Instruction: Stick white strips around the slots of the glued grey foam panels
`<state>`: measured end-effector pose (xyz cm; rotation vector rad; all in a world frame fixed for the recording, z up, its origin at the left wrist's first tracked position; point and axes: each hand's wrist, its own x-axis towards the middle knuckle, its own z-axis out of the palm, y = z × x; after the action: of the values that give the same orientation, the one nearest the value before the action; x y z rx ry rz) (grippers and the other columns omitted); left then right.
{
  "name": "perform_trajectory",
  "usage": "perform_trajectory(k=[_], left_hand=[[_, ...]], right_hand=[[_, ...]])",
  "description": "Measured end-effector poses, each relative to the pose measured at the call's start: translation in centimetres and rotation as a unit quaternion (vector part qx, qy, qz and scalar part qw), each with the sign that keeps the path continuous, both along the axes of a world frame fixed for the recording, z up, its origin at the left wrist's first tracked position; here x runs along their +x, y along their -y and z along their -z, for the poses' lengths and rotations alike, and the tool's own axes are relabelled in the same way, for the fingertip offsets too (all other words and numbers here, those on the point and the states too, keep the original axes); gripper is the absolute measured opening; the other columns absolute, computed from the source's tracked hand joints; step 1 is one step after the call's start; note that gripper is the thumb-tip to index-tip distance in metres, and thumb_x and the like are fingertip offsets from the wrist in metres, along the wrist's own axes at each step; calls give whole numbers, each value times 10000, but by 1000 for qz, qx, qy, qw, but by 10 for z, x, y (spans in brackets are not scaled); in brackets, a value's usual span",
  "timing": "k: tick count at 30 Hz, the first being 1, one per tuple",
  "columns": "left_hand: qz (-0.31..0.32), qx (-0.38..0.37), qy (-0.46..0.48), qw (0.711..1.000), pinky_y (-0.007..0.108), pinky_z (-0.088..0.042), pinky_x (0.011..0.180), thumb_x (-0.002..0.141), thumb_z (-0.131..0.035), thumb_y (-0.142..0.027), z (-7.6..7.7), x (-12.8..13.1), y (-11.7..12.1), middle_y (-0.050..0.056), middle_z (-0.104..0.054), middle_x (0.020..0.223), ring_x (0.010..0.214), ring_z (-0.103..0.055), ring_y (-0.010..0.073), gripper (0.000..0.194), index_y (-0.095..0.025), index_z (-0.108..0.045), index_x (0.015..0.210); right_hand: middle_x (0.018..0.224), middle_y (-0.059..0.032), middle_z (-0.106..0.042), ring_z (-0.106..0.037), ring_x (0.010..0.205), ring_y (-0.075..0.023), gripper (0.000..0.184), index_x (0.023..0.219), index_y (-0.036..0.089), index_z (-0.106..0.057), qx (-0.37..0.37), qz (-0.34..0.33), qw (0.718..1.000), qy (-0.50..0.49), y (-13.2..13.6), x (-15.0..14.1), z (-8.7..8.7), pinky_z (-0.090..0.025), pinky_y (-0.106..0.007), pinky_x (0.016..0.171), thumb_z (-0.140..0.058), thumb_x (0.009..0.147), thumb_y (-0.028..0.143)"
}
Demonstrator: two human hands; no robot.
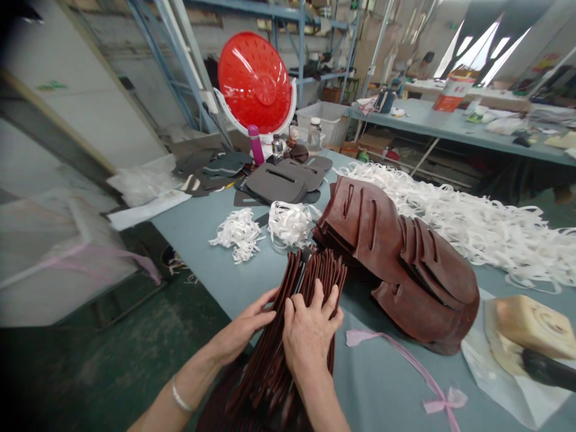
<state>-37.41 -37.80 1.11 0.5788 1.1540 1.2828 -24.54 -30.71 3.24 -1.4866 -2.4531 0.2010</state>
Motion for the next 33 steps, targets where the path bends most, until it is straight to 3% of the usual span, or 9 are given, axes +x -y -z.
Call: perform_trajectory(k=[5,10,18,23,25,27,30,33], left_hand=[[-18,-13,5,1000,432,-253,1147,865,-562,-317,1,0,2,38,-473,1420,1328,-399,254,511,-254,-455,1361],[-10,-9,15,1000,434,-314,1108,871,-538,-297,0,2,2,33,-480,1414,1287,-450,262,494,-264,-455,1357],[5,1,-5,1000,409,-280,1129,883,-516,-264,2,1,1,49,-449,1436,1322,-402,240,496,-238,-428,1370],[11,-5,-50,999,394,-280,1134,889,-536,-398,-6,5,2,64,-395,1470,1336,-378,242,535,-228,-390,1375],[15,-15,-60,998,410,-309,1120,883,-539,-429,-8,3,2,79,-377,1477,1333,-382,251,599,-229,-324,1405],[20,-34,-86,996,433,-315,1115,872,-549,-452,-8,-1,1,96,-374,1475,1331,-386,261,673,-226,-251,1432],[44,-54,-157,985,463,-278,1131,835,-593,-482,-3,-9,-3,108,-398,1458,1329,-388,275,740,-224,-234,1429],[61,-61,-177,980,453,-297,1123,835,-565,-532,7,-10,-7,106,-416,1442,1312,-410,268,744,-227,-227,1424]], right_hand=[[1426,-136,-385,-177,1356,-443,329,987,245,-655,2,-5,1000,6,2,-2,-1,-300,-601,948,-527,851,516],[1444,-123,-367,-163,1367,-430,268,995,249,-638,-3,-16,1000,6,2,1,0,-295,-590,958,-533,858,453],[1423,-136,-387,-173,1361,-442,189,964,234,-635,-8,-17,1000,-13,0,3,1,-309,-605,946,-573,824,345],[1458,-173,-279,-200,1358,-418,319,1076,210,-583,-18,-16,992,-125,-2,4,4,-341,-610,955,-616,772,300],[1483,-168,-194,-231,1359,-353,365,1127,192,-532,-30,-5,974,-225,-5,9,7,-359,-545,999,-600,790,313],[1482,-165,-168,-293,1330,-293,454,1199,186,-459,-61,43,939,-337,-10,16,12,-424,-457,974,-595,803,360],[1384,-161,-357,-449,1189,-241,567,1261,184,-400,-176,123,866,-452,-18,29,23,-492,-371,867,-585,810,474],[1224,-88,-554,-516,1113,-199,459,1207,203,-509,-308,90,788,-526,-22,38,40,-437,-343,934,-445,887,525]])
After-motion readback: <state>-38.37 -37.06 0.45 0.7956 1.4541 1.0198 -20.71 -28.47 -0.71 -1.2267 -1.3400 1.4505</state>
